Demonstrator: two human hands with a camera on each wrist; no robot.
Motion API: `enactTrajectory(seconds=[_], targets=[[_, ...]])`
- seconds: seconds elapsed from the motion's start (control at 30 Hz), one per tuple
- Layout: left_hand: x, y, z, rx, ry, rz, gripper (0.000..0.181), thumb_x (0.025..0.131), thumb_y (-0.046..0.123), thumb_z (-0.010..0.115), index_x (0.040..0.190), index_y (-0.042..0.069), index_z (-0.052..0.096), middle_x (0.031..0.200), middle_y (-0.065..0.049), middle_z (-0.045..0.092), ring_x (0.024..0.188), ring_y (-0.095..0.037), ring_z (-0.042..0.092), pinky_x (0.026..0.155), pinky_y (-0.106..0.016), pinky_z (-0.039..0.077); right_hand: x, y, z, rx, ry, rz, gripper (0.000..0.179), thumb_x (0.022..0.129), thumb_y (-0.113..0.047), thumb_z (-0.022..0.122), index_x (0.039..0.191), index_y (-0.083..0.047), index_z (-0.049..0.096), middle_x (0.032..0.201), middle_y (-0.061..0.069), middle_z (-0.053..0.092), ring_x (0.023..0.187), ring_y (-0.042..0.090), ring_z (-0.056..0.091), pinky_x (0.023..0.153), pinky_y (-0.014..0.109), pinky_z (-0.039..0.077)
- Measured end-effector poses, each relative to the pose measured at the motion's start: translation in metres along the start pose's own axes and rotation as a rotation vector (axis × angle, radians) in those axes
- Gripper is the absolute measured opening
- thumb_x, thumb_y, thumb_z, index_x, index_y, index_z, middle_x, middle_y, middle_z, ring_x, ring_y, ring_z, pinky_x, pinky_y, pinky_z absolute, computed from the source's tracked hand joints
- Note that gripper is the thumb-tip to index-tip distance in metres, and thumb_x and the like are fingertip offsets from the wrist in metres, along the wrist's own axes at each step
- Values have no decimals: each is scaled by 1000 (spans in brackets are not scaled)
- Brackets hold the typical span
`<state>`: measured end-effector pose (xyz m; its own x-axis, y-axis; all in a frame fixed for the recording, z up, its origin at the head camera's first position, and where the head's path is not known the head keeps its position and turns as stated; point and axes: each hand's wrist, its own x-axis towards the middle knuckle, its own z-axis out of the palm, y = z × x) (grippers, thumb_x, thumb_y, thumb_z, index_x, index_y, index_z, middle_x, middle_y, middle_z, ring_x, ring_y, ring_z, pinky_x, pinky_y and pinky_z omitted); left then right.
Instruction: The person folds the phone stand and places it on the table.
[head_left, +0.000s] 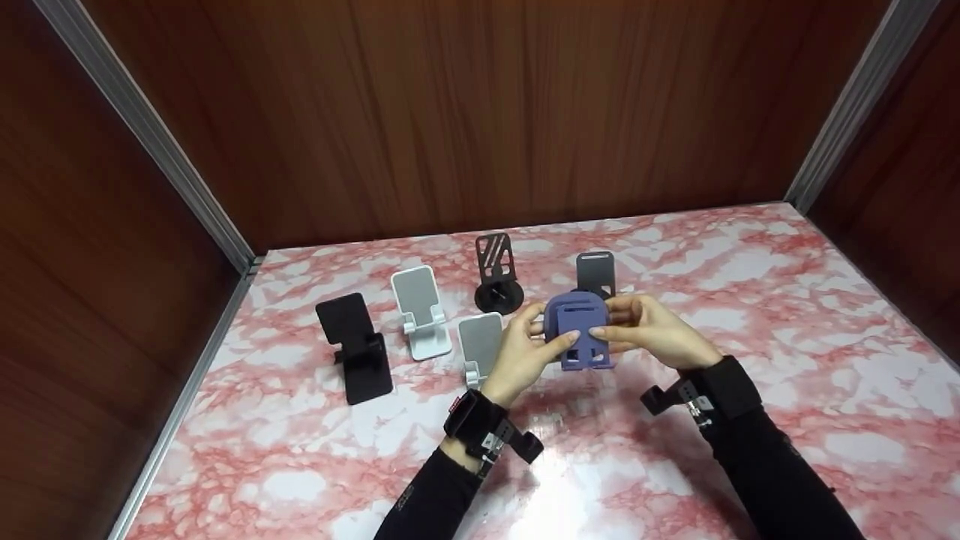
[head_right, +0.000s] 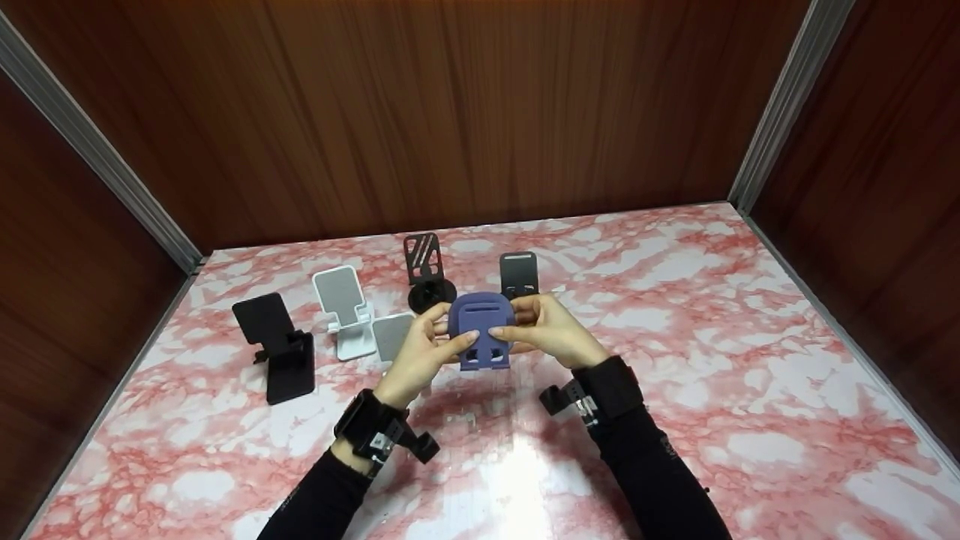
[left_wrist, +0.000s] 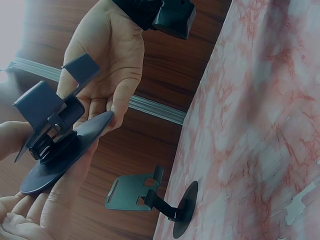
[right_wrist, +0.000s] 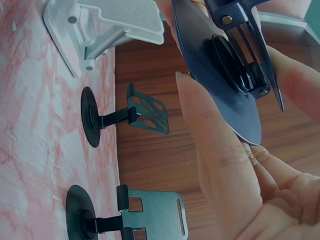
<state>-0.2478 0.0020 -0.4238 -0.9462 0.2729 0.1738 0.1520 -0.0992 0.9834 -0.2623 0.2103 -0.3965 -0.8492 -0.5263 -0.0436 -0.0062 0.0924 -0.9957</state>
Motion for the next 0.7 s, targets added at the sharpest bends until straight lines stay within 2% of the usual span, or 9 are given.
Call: enactTrajectory(seconds=[0.07, 0.33, 0.57, 0.7], targets=[[-2, 3, 0, -3, 0, 0, 42, 79, 6, 69, 118, -1, 54, 100, -24, 65, 80, -23, 69, 70, -33, 59, 0, 0, 0, -7, 5, 6, 47, 86, -9, 63, 126, 10, 46, 101, 5, 69, 91, 17, 68, 80, 34, 56], [-1, -1, 1, -29, -2, -15, 40, 80, 4, 68, 117, 0, 53, 99, -23, 66, 77, -20, 69, 70, -34, 59, 1, 1, 1, -39, 24, 19, 52, 86, -10, 63, 128, 13, 42, 101, 4, 69, 89, 15, 68, 79, 33, 56], [0, -4, 0, -21, -2, 9, 42, 80, 3, 68, 118, -2, 51, 99, -25, 66, 77, -20, 69, 69, -34, 59, 3, 3, 1, -57, 29, 9, 51, 86, -11, 64, 127, 13, 44, 100, 5, 70, 87, 15, 68, 77, 34, 57], [-1, -5, 0, -57, -6, 12, 45, 80, 2, 66, 122, -3, 49, 102, -26, 65, 79, -22, 68, 70, -35, 59, 3, 4, 2, -69, 24, -5, 51, 86, -12, 64, 126, 13, 45, 102, 7, 70, 88, 16, 68, 77, 35, 57]])
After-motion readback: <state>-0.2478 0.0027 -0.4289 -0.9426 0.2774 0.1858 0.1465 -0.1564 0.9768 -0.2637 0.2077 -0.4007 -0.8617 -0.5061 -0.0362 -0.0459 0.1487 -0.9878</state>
